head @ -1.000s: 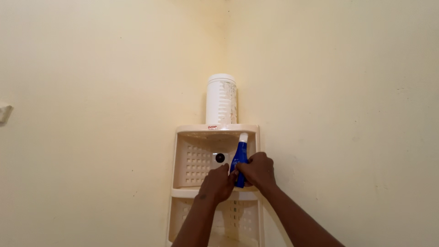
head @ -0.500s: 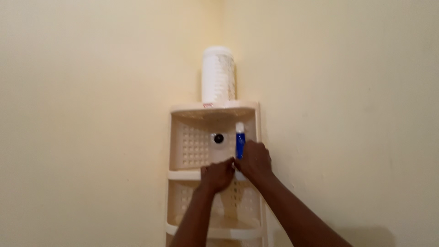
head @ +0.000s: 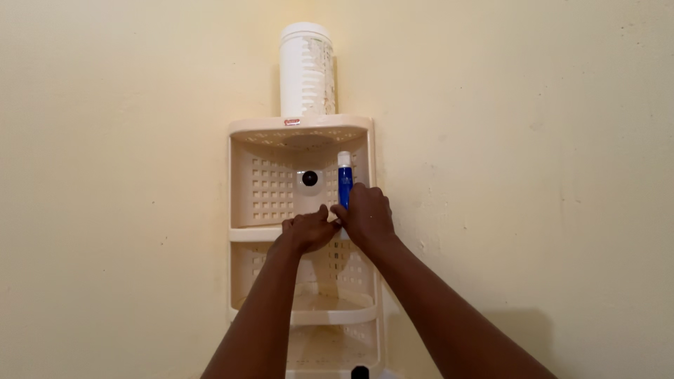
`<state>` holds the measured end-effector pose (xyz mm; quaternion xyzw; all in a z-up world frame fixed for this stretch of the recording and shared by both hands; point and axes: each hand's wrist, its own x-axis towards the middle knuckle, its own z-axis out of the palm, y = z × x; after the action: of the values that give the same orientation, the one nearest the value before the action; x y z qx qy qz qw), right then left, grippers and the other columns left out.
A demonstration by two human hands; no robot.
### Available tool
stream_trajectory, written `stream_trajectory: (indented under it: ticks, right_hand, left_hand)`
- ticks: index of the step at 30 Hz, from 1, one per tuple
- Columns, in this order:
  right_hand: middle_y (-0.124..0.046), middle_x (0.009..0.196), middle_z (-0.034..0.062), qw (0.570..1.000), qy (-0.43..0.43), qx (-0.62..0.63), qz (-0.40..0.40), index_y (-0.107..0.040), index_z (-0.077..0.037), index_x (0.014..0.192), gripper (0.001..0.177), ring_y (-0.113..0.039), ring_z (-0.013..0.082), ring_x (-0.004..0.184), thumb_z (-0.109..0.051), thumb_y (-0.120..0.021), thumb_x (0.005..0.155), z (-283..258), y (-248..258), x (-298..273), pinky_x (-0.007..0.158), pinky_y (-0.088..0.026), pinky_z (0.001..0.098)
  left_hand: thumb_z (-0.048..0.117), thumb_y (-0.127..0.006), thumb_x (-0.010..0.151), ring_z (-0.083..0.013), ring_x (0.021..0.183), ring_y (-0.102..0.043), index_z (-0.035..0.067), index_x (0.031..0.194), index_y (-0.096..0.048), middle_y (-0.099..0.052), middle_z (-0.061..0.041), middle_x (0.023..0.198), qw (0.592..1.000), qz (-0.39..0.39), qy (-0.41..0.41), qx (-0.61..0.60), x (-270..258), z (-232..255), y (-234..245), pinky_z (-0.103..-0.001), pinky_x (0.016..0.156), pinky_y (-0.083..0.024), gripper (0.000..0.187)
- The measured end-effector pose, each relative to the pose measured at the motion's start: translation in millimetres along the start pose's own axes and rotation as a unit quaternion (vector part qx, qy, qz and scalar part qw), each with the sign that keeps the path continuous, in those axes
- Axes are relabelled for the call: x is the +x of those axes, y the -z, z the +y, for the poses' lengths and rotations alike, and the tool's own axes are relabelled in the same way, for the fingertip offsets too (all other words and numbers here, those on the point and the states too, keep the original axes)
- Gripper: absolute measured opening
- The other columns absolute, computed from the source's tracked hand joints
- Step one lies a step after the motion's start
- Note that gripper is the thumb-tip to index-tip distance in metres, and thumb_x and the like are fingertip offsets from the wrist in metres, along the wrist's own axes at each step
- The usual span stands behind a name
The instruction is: The person wipes a wall-mounted corner shelf with a pink cloth, then wipes a white plastic container and a blue bottle on a countertop. The person places the container and bottle onto the shelf. The person continues wiping the countertop and other items.
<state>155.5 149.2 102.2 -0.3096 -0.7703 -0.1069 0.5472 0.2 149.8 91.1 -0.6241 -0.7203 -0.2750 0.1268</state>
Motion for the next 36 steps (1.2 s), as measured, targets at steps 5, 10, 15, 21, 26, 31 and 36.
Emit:
stream_trajectory:
  ticks: [5,10,15,21,26,31,36]
  right_hand:
    - [-0.067,0.092,0.0258,0.998,0.054,0.024,0.003,-0.062,0.004,0.099,0.033,-0.067,0.0428,0.088,-0.029,-0.06,0.1,10,-1,-5,0.079,-0.055,0.0528]
    - [-0.061,0.111,0.0298,0.996,0.078,0.029,-0.043,-0.056,0.007,0.113,0.03,-0.062,0.0468,0.101,-0.019,-0.054,0.098,10,-6,-12,0.088,-0.052,0.0551]
    - [-0.057,0.121,0.0318,0.987,0.158,0.01,-0.039,-0.054,0.009,0.119,0.034,-0.057,0.0488,0.114,-0.014,-0.057,0.094,25,-13,-37,0.095,-0.05,0.0541]
    - [-0.028,0.156,0.0341,0.976,0.188,-0.046,-0.096,-0.045,-0.001,0.144,0.054,-0.048,0.0502,0.126,-0.014,-0.06,0.094,32,-8,-47,0.103,-0.044,0.0532]
    - [-0.03,0.157,0.03,0.976,0.12,-0.066,-0.17,-0.037,-0.003,0.15,0.074,-0.047,0.0468,0.133,-0.017,-0.07,0.085,27,-2,-49,0.109,-0.043,0.0492]
    - [-0.036,0.15,0.0352,0.978,0.144,-0.084,-0.128,-0.031,0.009,0.149,0.091,-0.038,0.0468,0.142,-0.014,-0.081,0.076,23,2,-64,0.111,-0.042,0.0473]
    - [-0.035,0.157,0.0292,0.972,0.109,-0.114,-0.174,-0.03,0.009,0.149,0.097,-0.043,0.0398,0.143,-0.016,-0.084,0.072,18,12,-71,0.112,-0.046,0.0427]
  left_hand:
    - [0.074,-0.071,0.068,-0.0388,0.156,-0.021,0.013,0.165,-0.003,-0.012,-0.012,0.172,0.998,-0.028,-0.007,0.054,-14,14,12,-0.056,0.124,-0.02,0.133]
    - [0.081,-0.08,0.058,-0.0418,0.159,-0.002,0.015,0.165,0.011,0.005,-0.02,0.173,0.99,-0.054,0.002,0.132,-35,22,15,-0.056,0.128,-0.007,0.156]
    - [0.072,-0.089,0.057,-0.0416,0.159,0.002,0.016,0.163,0.019,0.005,-0.022,0.172,0.984,-0.023,-0.003,0.175,-57,29,11,-0.059,0.127,-0.002,0.162]
    - [0.062,-0.092,0.062,-0.0403,0.159,-0.002,0.025,0.165,0.019,-0.003,-0.017,0.173,0.974,-0.025,0.005,0.226,-78,31,11,-0.058,0.128,-0.008,0.156]
    - [0.064,-0.09,0.064,-0.0435,0.159,-0.002,0.028,0.166,0.016,-0.006,-0.018,0.172,0.973,-0.043,0.015,0.224,-85,38,15,-0.057,0.128,-0.012,0.151]
    - [0.062,-0.095,0.061,-0.0434,0.159,0.006,0.023,0.164,0.016,0.004,-0.021,0.172,0.977,-0.013,0.035,0.208,-100,47,11,-0.054,0.128,-0.01,0.156]
    - [0.061,-0.096,0.061,-0.0442,0.158,0.007,0.015,0.164,0.017,0.008,-0.024,0.171,0.978,-0.02,0.042,0.204,-110,51,11,-0.055,0.127,-0.014,0.16]
